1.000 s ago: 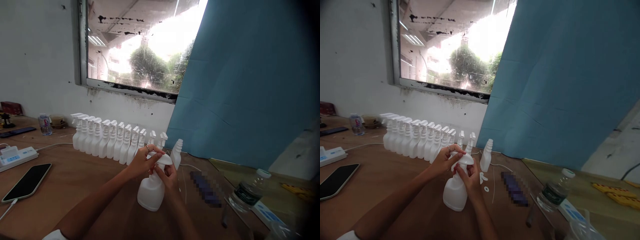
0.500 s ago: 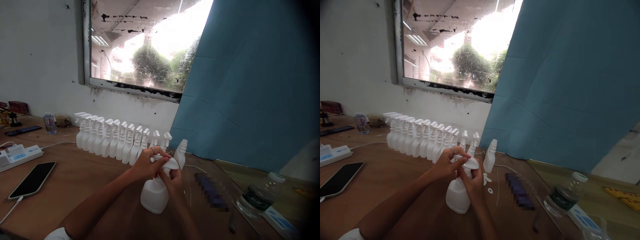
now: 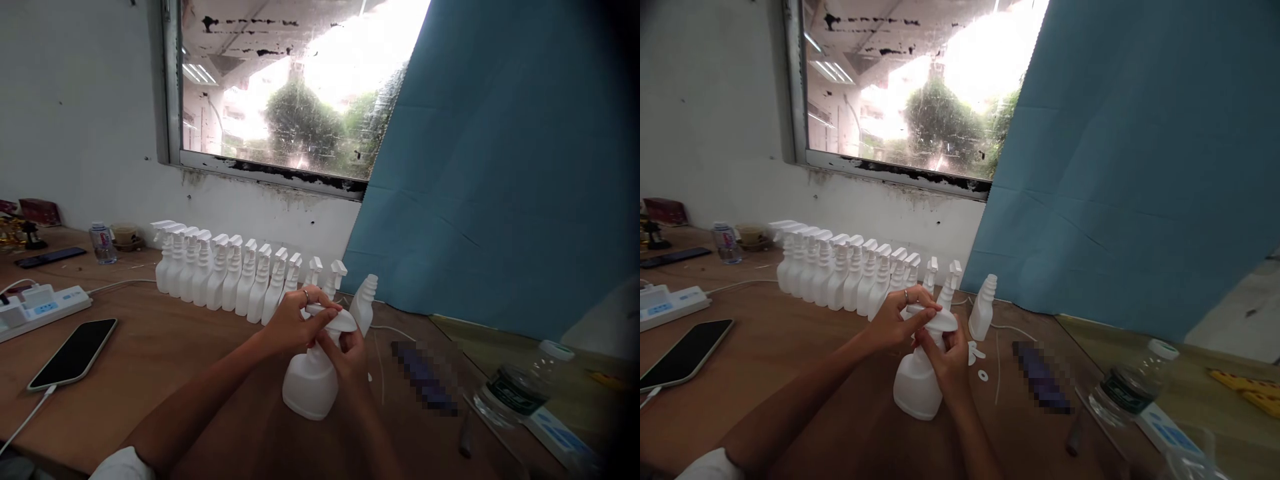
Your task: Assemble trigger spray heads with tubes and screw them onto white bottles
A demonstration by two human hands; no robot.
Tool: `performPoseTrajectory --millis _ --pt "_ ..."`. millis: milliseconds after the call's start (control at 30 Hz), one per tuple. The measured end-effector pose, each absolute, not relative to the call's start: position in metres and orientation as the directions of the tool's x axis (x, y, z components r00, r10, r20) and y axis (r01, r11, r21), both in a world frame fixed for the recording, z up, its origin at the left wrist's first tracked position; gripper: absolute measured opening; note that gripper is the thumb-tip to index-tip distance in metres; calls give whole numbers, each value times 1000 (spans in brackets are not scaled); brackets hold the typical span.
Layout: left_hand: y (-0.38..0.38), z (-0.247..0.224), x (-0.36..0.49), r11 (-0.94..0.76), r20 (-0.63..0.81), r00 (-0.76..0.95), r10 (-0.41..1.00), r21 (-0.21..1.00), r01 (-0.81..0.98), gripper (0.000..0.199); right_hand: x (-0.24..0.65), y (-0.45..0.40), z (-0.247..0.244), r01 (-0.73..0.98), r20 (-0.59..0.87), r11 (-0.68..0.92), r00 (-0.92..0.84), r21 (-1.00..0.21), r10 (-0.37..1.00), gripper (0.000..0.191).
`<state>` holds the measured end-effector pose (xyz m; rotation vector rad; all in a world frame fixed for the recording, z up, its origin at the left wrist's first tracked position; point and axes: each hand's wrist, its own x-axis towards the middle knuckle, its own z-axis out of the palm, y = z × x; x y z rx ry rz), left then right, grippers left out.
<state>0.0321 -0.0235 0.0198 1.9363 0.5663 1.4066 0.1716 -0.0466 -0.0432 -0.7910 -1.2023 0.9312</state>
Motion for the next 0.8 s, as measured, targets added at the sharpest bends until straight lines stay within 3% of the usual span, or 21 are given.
performPoseTrajectory --millis 167,533,800 --pt "-22 18 32 -619 605 367 707 780 -92 23 174 -46 -46 -230 422 413 13 -881 907 37" --pt "-22 19 32 -618 602 360 713 782 -85 25 174 -48 -45 -197 405 400 19 -895 914 37" --pt "-24 24 28 -639 597 410 689 768 -45 27 164 -42 -37 -48 416 428 163 -902 895 38"
